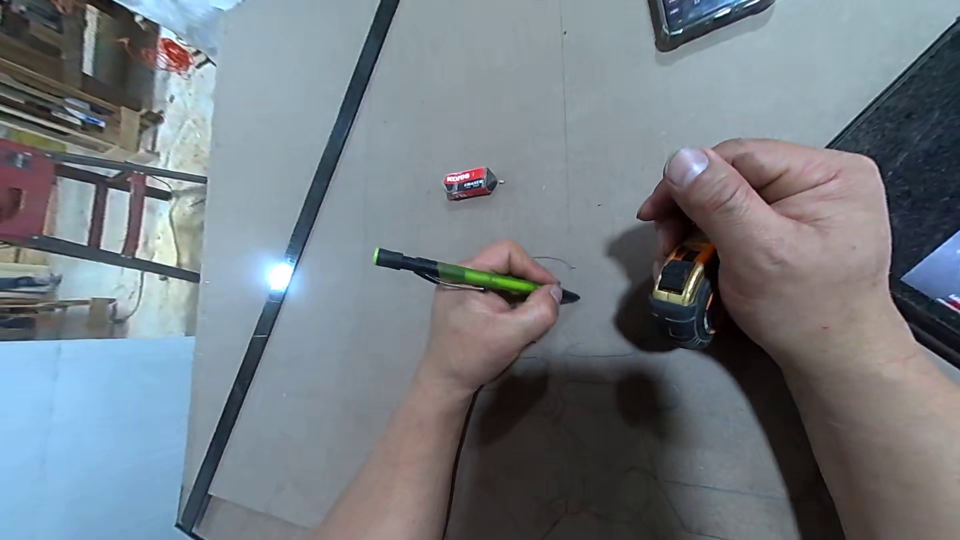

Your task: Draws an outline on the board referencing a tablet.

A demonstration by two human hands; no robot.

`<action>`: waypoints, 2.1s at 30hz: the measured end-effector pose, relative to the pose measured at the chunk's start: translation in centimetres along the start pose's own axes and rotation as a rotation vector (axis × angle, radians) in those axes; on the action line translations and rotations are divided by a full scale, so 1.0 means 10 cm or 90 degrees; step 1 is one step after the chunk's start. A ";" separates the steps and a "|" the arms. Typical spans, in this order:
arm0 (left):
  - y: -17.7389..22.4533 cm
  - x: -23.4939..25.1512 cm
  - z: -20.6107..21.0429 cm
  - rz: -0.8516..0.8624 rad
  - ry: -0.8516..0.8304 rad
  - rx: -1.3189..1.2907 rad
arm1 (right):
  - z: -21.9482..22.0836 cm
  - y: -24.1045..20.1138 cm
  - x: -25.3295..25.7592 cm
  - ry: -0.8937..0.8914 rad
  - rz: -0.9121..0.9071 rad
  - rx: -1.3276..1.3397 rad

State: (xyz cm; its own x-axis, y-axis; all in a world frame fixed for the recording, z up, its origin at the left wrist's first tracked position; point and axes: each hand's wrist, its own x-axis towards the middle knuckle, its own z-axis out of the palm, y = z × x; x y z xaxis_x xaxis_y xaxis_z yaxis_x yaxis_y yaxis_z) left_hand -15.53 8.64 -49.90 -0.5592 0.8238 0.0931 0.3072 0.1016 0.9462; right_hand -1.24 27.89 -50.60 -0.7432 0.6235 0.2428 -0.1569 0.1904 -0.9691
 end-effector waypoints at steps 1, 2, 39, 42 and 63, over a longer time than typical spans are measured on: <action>0.00 0.02 0.02 -0.008 0.027 -0.004 | 0.00 0.00 0.00 0.001 0.002 0.002; 0.00 0.04 0.03 -0.019 0.046 -0.004 | 0.00 0.00 0.00 0.002 0.005 0.004; 0.05 0.09 0.11 -0.034 0.096 0.063 | 0.00 -0.01 0.01 0.003 0.011 -0.036; 0.05 0.07 0.11 -0.019 0.088 0.071 | 0.00 -0.01 0.01 0.001 0.009 -0.035; 0.09 -0.14 0.14 -0.010 0.067 0.078 | 0.00 0.02 0.02 -0.002 -0.001 -0.033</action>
State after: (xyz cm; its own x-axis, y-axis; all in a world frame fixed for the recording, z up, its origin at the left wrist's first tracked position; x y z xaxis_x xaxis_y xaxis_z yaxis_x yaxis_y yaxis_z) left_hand -13.37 8.38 -49.65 -0.6401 0.7593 0.1173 0.3861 0.1858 0.9036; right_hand -1.43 28.03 -50.74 -0.7449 0.6211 0.2436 -0.1236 0.2303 -0.9652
